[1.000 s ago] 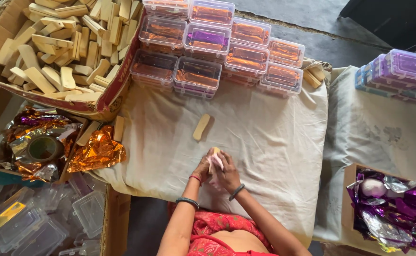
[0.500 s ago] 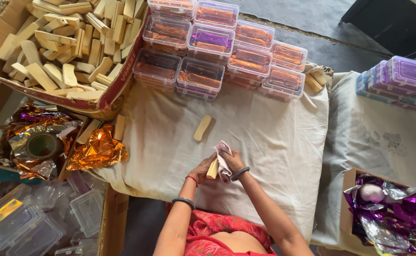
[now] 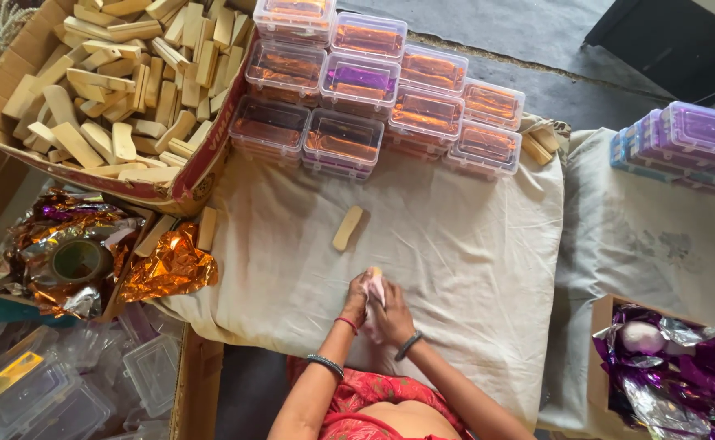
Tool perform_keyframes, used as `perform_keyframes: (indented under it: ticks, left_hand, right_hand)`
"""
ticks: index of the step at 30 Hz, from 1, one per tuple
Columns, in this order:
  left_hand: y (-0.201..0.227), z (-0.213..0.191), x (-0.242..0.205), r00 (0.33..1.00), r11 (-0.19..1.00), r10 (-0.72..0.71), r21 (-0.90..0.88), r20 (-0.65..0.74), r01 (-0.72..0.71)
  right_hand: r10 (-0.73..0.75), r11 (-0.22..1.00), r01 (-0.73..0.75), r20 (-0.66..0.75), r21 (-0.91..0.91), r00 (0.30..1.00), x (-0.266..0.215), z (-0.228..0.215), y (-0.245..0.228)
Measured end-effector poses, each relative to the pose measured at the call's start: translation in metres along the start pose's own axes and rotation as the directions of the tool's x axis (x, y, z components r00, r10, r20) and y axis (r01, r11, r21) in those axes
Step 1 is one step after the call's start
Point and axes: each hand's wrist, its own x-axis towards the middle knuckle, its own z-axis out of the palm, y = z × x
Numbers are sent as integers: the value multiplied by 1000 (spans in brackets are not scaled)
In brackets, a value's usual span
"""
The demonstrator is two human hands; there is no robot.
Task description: The person sits on the floor and wipes wooden blocks one at a time with a pink cloth, then wraps each block in a sheet of metallic foil, folding the foil around it and setting the wrapped block aside.
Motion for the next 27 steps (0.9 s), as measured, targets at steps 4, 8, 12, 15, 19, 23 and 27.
perform_keyframes:
  ticks: [4, 8, 12, 15, 19, 23, 27]
  left_hand:
    - [-10, 0, 11, 998, 999, 51, -13, -36, -52]
    - [16, 14, -1, 996, 996, -35, -85, -87, 28]
    - [41, 20, -15, 979, 950, -203, -250, -36, 188]
    - [30, 15, -10, 980, 957, -188, -233, -60, 170]
    - [14, 4, 9, 982, 969, -150, -216, -111, 124]
    - [1, -13, 19, 992, 992, -75, -106, -102, 64]
    - [16, -3, 5, 986, 971, -161, -184, -35, 152]
  right_hand:
    - [-132, 991, 132, -21, 2, 991, -22, -25, -28]
    - [-103, 995, 103, -13, -6, 995, -34, -33, -2]
    - [-72, 997, 74, -195, 3, 978, -36, -56, -16]
    - [-187, 982, 183, -207, -35, 960, -26, -69, -55]
    - [-366, 931, 363, -106, -43, 925, -12, -67, -79]
    - [-498, 866, 488, -93, -106, 862, -4, -59, -70]
    - [-385, 923, 384, -77, -24, 920, -4, -60, -64]
